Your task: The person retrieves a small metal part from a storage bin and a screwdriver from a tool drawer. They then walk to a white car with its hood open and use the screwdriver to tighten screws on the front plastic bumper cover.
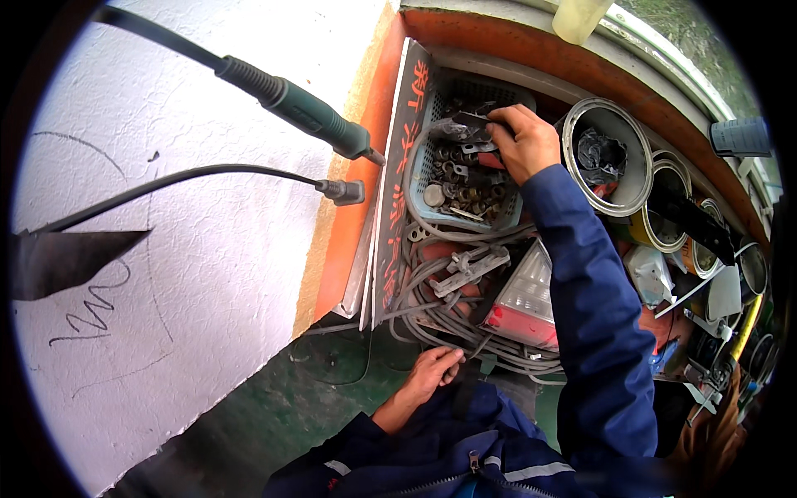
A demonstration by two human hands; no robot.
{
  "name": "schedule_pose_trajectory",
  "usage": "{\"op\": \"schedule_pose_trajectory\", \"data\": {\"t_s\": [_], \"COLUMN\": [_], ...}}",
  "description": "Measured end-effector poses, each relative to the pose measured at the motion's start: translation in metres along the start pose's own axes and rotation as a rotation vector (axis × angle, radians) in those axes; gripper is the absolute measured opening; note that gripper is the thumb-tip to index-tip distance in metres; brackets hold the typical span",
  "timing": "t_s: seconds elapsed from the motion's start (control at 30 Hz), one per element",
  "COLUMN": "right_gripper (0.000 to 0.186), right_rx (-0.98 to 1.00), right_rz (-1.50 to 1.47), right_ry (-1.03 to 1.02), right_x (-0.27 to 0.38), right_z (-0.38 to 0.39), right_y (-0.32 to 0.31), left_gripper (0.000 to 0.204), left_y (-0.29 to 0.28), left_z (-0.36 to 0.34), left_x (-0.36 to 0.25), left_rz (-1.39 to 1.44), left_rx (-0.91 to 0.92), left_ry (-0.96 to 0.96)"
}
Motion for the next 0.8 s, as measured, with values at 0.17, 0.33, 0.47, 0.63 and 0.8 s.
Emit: {"op": "schedule_pose_trajectory", "data": {"t_s": [0.17,0.33,0.47,0.63,0.8], "right_gripper": [0.015,0.024,0.033,0.064,0.017], "right_rx": [0.033,0.384,0.105,0.296,0.288], "right_rz": [0.009,0.037,0.104,0.317,0.302], "right_ry": [-0.081,-0.154,0.015,0.272,0.127], "right_x": [0.018,0.022,0.002,-0.033,-0.014], "right_z": [0.030,0.063,0.032,0.006,0.026], "right_y": [0.011,0.059,0.032,0.058,0.075], "left_gripper": [0.031,0.030,0.031,0.031,0.031], "left_y": [0.003,0.004,-0.001,-0.006,-0.020], "left_z": [-0.002,-0.001,0.000,0.000,0.001], "left_x": [-0.003,-0.006,-0.006,-0.004,-0.010], "left_rz": [-0.014,-0.064,-0.045,-0.029,-0.025], "left_rx": [0.011,0.007,0.000,-0.001,-0.040], "left_ry": [0.009,0.017,0.023,0.007,0.026]}}
Point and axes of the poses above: each hand's wrist, its own z-axis away from the middle knuckle, its own y-axis out of the palm, x = y × z, the point moved 10 cm from there along -z, towards the middle knuckle, and after that the axes turned 1 degree about -y, right-handed, at the moved point
